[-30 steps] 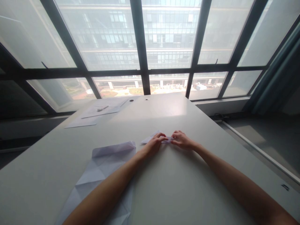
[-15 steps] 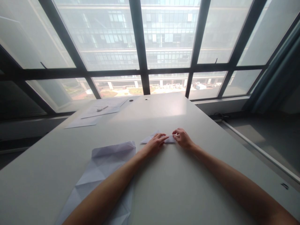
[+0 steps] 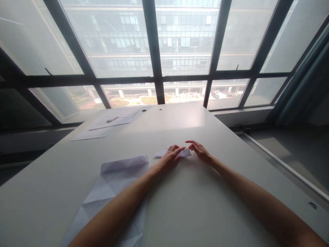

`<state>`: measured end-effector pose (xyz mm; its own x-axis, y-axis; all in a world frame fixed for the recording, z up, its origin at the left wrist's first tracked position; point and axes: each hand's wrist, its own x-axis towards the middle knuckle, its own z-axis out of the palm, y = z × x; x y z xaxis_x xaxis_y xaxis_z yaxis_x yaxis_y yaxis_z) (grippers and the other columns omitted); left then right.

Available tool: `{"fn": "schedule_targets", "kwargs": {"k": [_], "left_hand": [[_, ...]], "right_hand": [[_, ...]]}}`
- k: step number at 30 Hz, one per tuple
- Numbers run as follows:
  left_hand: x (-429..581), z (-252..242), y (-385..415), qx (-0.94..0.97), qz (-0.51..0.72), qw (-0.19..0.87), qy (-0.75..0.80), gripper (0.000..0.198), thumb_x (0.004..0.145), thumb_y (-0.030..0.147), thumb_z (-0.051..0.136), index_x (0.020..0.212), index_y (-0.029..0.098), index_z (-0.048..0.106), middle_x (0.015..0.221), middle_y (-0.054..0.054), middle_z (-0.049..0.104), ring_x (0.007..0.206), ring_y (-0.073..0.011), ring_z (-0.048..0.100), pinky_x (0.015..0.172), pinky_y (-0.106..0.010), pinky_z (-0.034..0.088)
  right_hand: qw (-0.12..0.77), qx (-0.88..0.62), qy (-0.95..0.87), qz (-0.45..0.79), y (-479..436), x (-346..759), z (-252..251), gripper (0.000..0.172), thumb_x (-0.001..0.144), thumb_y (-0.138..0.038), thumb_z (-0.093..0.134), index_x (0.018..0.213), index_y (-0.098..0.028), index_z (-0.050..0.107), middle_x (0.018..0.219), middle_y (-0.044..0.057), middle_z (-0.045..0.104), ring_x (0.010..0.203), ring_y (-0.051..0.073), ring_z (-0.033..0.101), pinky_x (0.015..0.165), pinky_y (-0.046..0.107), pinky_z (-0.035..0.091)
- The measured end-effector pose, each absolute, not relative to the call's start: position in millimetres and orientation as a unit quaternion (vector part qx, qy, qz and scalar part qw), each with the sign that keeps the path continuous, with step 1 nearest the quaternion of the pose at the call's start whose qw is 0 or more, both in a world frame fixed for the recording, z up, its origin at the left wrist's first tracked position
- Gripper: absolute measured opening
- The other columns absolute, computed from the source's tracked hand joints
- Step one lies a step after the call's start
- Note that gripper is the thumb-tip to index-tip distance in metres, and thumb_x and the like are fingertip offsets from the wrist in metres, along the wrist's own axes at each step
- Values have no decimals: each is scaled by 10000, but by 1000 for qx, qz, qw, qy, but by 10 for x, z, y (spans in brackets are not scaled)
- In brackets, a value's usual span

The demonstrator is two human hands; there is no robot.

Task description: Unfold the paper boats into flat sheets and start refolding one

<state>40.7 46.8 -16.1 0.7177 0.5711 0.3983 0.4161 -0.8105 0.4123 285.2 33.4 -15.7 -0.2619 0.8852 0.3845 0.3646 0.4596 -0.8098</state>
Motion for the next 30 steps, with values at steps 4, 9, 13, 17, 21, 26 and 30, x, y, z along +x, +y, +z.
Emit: {"fn": "schedule_targets", "kwargs": {"k": [4, 9, 13, 17, 21, 26, 30], "left_hand": [[406, -159, 468, 916, 257, 146, 271, 585, 955, 102, 532, 1483, 322, 408, 1241, -64, 522, 1184, -237, 478, 1105, -435, 412], [408, -172, 473, 917, 258, 142, 268, 575, 958, 116, 541, 1480, 318, 412, 1248, -67, 527, 1190, -240, 482, 1108, -443, 409], [399, -180, 486, 916, 261, 151, 263, 562, 944, 106, 551, 1458, 303, 439, 1251, -68, 547, 1184, -238, 503, 1104, -433, 418], [389, -211, 515, 922, 252, 160, 247, 403, 960, 103, 520, 1313, 283, 591, 1301, -77, 543, 1204, -236, 521, 1078, -414, 440], [395, -237, 526, 924, 254, 140, 248, 296, 992, 149, 495, 1179, 275, 688, 1352, -81, 526, 1226, -249, 510, 1072, -428, 439], [396, -221, 503, 925, 253, 148, 243, 305, 1006, 188, 492, 1213, 285, 694, 1300, -93, 564, 1191, -245, 529, 1049, -418, 457], [384, -220, 497, 931, 242, 148, 228, 332, 989, 171, 516, 1232, 307, 697, 1298, -92, 571, 1194, -246, 530, 1050, -418, 453]], "right_hand": [[402, -420, -749, 317, 325, 2839, -174, 707, 951, -734, 329, 1310, -192, 608, 1012, 91, 680, 946, 257, 617, 884, 391, 480], [378, -412, -753, 347, 322, 2867, -133, 722, 948, -738, 330, 1383, -208, 557, 1084, 97, 678, 929, 251, 618, 885, 412, 490], [392, -414, -749, 337, 345, 2834, -154, 581, 983, -618, 383, 1370, -221, 555, 1159, 103, 672, 1008, 255, 611, 933, 427, 475], [397, -439, -749, 298, 365, 2781, -221, 435, 906, -318, 568, 1327, -208, 558, 1061, 77, 676, 834, 198, 605, 788, 361, 515], [411, -455, -768, 182, 364, 2786, -262, 304, 799, -126, 620, 1087, -202, 681, 1039, 78, 637, 898, 208, 591, 812, 361, 513], [363, -486, -788, 108, 336, 2827, -244, 163, 827, -183, 701, 984, -214, 726, 980, 76, 649, 999, 253, 587, 927, 413, 473], [321, -509, -792, 106, 319, 2823, -220, 218, 825, -209, 726, 1043, -204, 733, 990, 86, 664, 980, 251, 592, 912, 389, 471]]}}
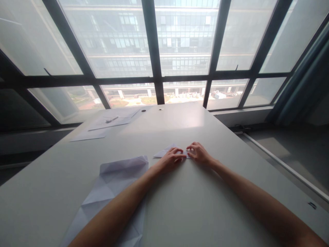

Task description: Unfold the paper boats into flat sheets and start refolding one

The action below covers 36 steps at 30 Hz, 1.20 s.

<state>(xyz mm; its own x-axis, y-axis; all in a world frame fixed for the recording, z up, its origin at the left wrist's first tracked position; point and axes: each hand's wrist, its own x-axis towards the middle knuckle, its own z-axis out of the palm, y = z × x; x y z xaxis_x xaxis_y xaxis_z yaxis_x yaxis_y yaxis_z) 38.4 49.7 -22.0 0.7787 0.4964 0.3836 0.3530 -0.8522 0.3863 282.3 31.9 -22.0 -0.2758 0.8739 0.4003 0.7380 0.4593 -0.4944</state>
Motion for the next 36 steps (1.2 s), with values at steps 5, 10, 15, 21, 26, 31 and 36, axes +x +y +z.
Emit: {"fn": "schedule_targets", "kwargs": {"k": [5, 10, 15, 21, 26, 31, 36], "left_hand": [[378, -244, 507, 927, 251, 162, 226, 287, 989, 197, 528, 1169, 296, 729, 1323, -91, 551, 1225, -246, 527, 1059, -407, 448], [384, -230, 513, 923, 253, 180, 229, 345, 971, 189, 553, 1301, 256, 626, 1327, -96, 561, 1252, -245, 512, 1085, -406, 430], [398, -208, 517, 907, 269, 188, 265, 491, 921, 149, 610, 1391, 256, 517, 1224, -75, 585, 1170, -244, 521, 1058, -417, 441], [405, -169, 506, 904, 278, 182, 268, 329, 902, 182, 667, 1223, 248, 634, 1118, -60, 581, 1086, -242, 529, 1049, -418, 426], [400, -161, 496, 902, 275, 191, 273, 312, 871, 140, 687, 1167, 234, 659, 1120, -60, 571, 1097, -241, 517, 1026, -394, 437], [400, -138, 488, 901, 271, 205, 271, 319, 889, 156, 665, 1194, 248, 652, 1127, -62, 552, 1100, -237, 519, 1026, -393, 438], [403, -95, 468, 895, 273, 218, 278, 329, 878, 158, 665, 1194, 245, 636, 1126, -63, 553, 1095, -241, 529, 1014, -393, 449]], "right_hand": [[325, -515, -786, 109, 318, 2804, -218, 175, 853, -198, 686, 1018, -204, 744, 976, 83, 665, 982, 239, 594, 921, 364, 460], [329, -512, -783, 129, 335, 2810, -218, 69, 827, -195, 691, 870, -211, 742, 931, 69, 661, 943, 234, 591, 901, 368, 452], [364, -483, -773, 192, 352, 2855, -175, 99, 856, -282, 658, 851, -201, 715, 869, 54, 663, 861, 223, 592, 833, 360, 463], [352, -406, -807, 246, 318, 2850, -121, 650, 1017, -620, 263, 813, -211, 725, 913, 84, 669, 961, 247, 579, 952, 418, 427], [289, -406, -836, 229, 253, 2823, -63, 732, 979, -720, 180, 825, -211, 683, 1018, 98, 645, 1003, 266, 523, 990, 470, 404], [250, -401, -856, 209, 219, 2834, -43, 671, 1008, -663, 190, 842, -233, 678, 1124, 82, 612, 1051, 262, 506, 1038, 509, 364], [234, -391, -869, 193, 190, 2821, -44, 535, 1038, -538, 308, 836, -248, 709, 1168, 76, 593, 1113, 264, 498, 1064, 511, 351]]}}
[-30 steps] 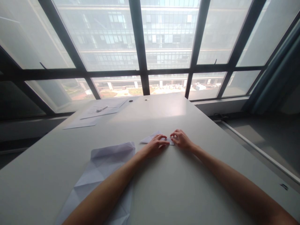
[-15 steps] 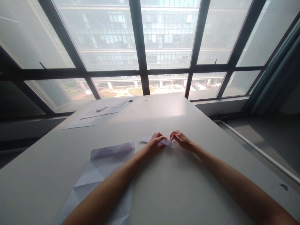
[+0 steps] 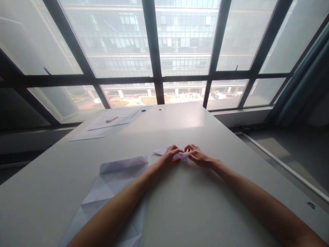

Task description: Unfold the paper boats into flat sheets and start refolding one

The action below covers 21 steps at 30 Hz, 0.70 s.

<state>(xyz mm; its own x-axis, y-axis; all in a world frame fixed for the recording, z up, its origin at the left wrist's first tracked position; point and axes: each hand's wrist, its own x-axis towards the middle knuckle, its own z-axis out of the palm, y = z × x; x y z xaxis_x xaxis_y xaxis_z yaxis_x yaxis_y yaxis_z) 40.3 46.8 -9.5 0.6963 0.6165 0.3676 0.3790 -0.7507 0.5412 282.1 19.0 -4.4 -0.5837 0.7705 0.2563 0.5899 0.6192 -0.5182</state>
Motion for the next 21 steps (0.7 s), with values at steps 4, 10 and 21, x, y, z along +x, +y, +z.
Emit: {"fn": "schedule_targets", "kwargs": {"k": [4, 10, 21], "left_hand": [[392, -97, 460, 881, 295, 237, 285, 398, 863, 146, 671, 1236, 232, 565, 1144, -59, 567, 1072, -228, 556, 980, -381, 476], [381, -131, 488, 905, 278, 215, 241, 133, 937, 203, 624, 1009, 242, 729, 1232, -87, 582, 1163, -246, 556, 1045, -420, 448], [367, -119, 465, 920, 255, 213, 208, 260, 950, 192, 600, 1139, 280, 754, 1286, -94, 646, 1234, -261, 564, 1035, -446, 487]], "right_hand": [[249, -396, -866, 176, 191, 2787, -75, 273, 1004, -397, 483, 1028, -272, 724, 1170, 87, 589, 1134, 273, 502, 1067, 518, 358], [352, -416, -822, 166, 253, 2767, -193, 461, 787, -150, 709, 1228, -255, 627, 1162, 83, 605, 1150, 270, 509, 1021, 453, 437], [356, -470, -794, 145, 294, 2770, -214, 101, 889, -228, 647, 917, -217, 744, 970, 88, 663, 1010, 256, 572, 943, 432, 467]]}}
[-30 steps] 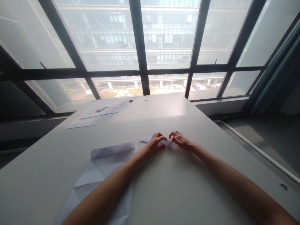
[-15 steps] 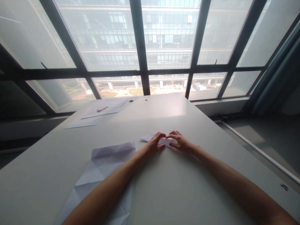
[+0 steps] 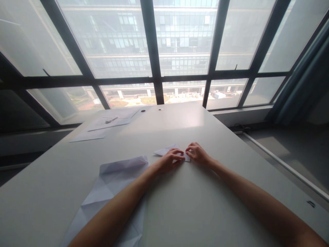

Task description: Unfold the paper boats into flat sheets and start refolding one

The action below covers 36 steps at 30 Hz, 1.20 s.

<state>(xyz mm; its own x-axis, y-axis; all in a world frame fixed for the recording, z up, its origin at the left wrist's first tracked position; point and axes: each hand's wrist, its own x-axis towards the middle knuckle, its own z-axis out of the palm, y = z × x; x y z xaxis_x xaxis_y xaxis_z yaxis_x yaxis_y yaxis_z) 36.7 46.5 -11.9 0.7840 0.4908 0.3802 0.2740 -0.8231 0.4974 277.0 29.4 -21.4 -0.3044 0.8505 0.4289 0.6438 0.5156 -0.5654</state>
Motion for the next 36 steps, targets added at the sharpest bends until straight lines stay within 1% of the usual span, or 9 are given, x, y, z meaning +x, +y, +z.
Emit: {"fn": "schedule_targets", "kwargs": {"k": [5, 9, 12, 15, 18, 21, 26, 30, 36], "left_hand": [[362, -119, 462, 932, 224, 208, 193, 282, 944, 133, 573, 1118, 263, 752, 1390, -99, 602, 1385, -303, 466, 1126, -530, 407], [348, -132, 454, 929, 234, 210, 193, 267, 948, 151, 575, 1114, 274, 743, 1445, -89, 541, 1413, -291, 429, 1118, -483, 437], [347, -156, 465, 927, 239, 215, 195, 293, 941, 131, 566, 1153, 268, 716, 1457, -86, 513, 1380, -262, 466, 1124, -434, 436], [363, -200, 502, 917, 250, 217, 223, 366, 917, 122, 583, 1260, 237, 643, 1422, -105, 536, 1319, -248, 520, 1129, -425, 432], [389, -237, 535, 907, 265, 211, 251, 401, 907, 165, 608, 1306, 203, 597, 1374, -120, 560, 1306, -260, 516, 1143, -434, 408], [410, -226, 541, 901, 273, 224, 253, 341, 891, 186, 626, 1231, 203, 626, 1274, -114, 597, 1200, -253, 566, 1075, -407, 458], [423, -151, 526, 880, 291, 248, 282, 245, 804, 153, 666, 1038, 205, 620, 1076, -64, 621, 981, -217, 594, 907, -351, 505], [423, -137, 533, 872, 298, 281, 267, 188, 780, 119, 649, 945, 190, 594, 1048, -45, 610, 890, -179, 583, 834, -302, 493], [425, -135, 538, 870, 294, 291, 267, 217, 756, 79, 628, 939, 189, 592, 1042, -37, 608, 886, -171, 583, 831, -290, 484]], "right_hand": [[332, -456, -814, 135, 281, 2776, -204, 153, 830, -209, 709, 971, -251, 751, 987, 74, 671, 1010, 257, 579, 949, 426, 467], [340, -461, -809, 135, 313, 2790, -242, 152, 851, -186, 674, 964, -248, 755, 987, 79, 670, 1003, 255, 584, 945, 415, 470], [342, -466, -804, 142, 339, 2798, -264, 149, 893, -210, 628, 967, -232, 756, 987, 86, 674, 1000, 255, 582, 939, 412, 468], [346, -480, -792, 151, 358, 2802, -267, 166, 909, -227, 600, 974, -207, 751, 976, 92, 677, 994, 254, 580, 921, 403, 471], [354, -491, -780, 158, 370, 2802, -250, 189, 921, -244, 575, 880, -191, 751, 936, 95, 678, 978, 253, 585, 912, 395, 467], [362, -488, -776, 167, 378, 2809, -217, 215, 921, -238, 557, 835, -185, 747, 909, 93, 679, 947, 247, 598, 893, 386, 467], [393, -452, -774, 203, 360, 2852, -178, 191, 882, -157, 569, 891, -192, 757, 917, 82, 679, 904, 225, 602, 842, 364, 478], [389, -362, -819, 218, 285, 2859, -150, 164, 851, -133, 660, 891, -240, 778, 950, 61, 673, 955, 218, 582, 900, 375, 468], [341, -313, -861, 211, 211, 2812, -115, 342, 835, 11, 578, 817, -264, 781, 969, 49, 661, 960, 203, 563, 852, 342, 482]]}}
